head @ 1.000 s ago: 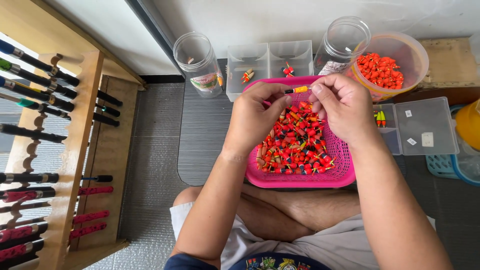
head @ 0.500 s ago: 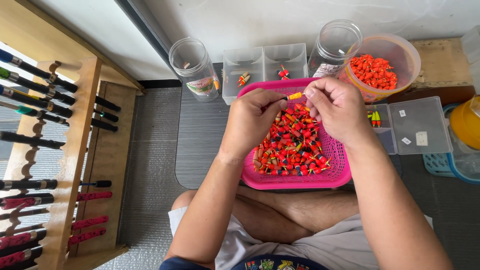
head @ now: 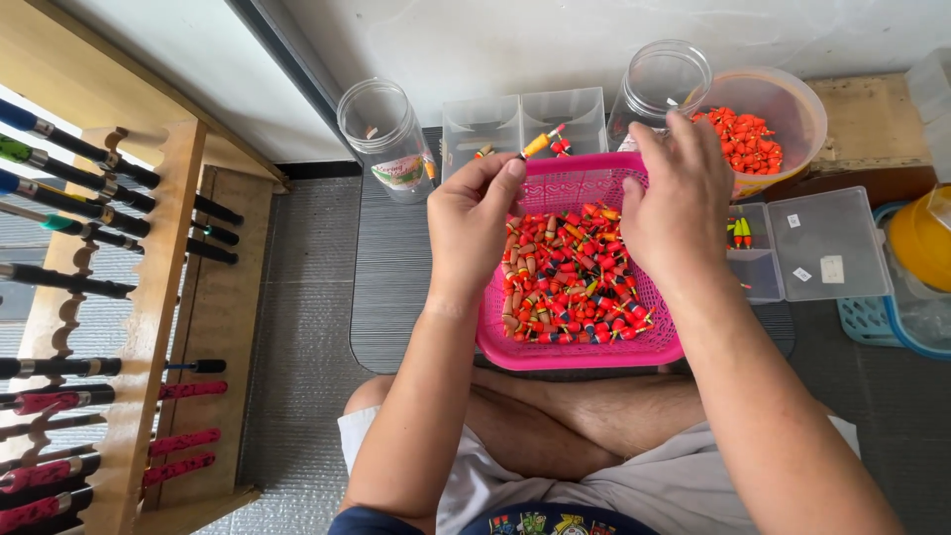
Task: Manually assembling small fishing float components by joining stems to float bodies.
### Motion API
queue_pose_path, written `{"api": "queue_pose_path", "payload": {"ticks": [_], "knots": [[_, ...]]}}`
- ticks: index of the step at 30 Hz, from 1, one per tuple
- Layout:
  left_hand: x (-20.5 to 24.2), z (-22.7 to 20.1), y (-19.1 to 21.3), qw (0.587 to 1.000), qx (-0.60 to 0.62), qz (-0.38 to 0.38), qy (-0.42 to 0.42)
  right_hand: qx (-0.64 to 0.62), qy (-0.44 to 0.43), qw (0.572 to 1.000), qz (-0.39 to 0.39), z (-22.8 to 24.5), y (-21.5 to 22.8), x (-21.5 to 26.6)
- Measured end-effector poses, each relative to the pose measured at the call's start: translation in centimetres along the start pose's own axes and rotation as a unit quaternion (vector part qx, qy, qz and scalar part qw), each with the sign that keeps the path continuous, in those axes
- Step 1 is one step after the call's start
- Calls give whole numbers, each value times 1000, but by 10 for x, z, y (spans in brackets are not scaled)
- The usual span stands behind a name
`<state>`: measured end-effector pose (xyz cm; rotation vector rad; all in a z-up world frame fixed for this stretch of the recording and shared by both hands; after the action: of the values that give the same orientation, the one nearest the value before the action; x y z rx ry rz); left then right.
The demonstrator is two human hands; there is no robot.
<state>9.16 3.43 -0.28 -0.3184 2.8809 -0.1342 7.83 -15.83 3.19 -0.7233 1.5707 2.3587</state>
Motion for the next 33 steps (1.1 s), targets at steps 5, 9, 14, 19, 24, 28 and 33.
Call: {"api": "queue_pose_path", "payload": {"ticks": [5,9,14,19,24,28,33], "knots": [[-9,-15,27,997,40,-54,-42,30,-51,989,139,-18,-39,5],[-23,-48,79,968,-156,-136,-139,107,67,992,22,9,-16,3],[-41,-79,114,910,-353,-148,-158,77,144,971,175,24,-73,16],[-59,-77,133,879,-437,-136,-132,120,139,922,340,28,-108,35],[-73,-68,125,857,-490,-92,-132,169,77,893,411,22,-109,36],[-82,-63,121,847,-505,-84,-142,161,67,893,416,16,-116,40],[-91,-37,119,822,-555,-65,-109,158,90,905,384,11,-123,38]]}}
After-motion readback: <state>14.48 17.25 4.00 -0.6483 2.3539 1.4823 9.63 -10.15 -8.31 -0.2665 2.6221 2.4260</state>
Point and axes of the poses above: each hand's wrist, its own x-axis away from the middle knuckle, its own y-axis out of the back of the hand, z = x × y, the point moved 10 cm from there along -x, towards the middle knuckle, and after that the axes turned 2 degrees about -y, right-handed, at the moved point
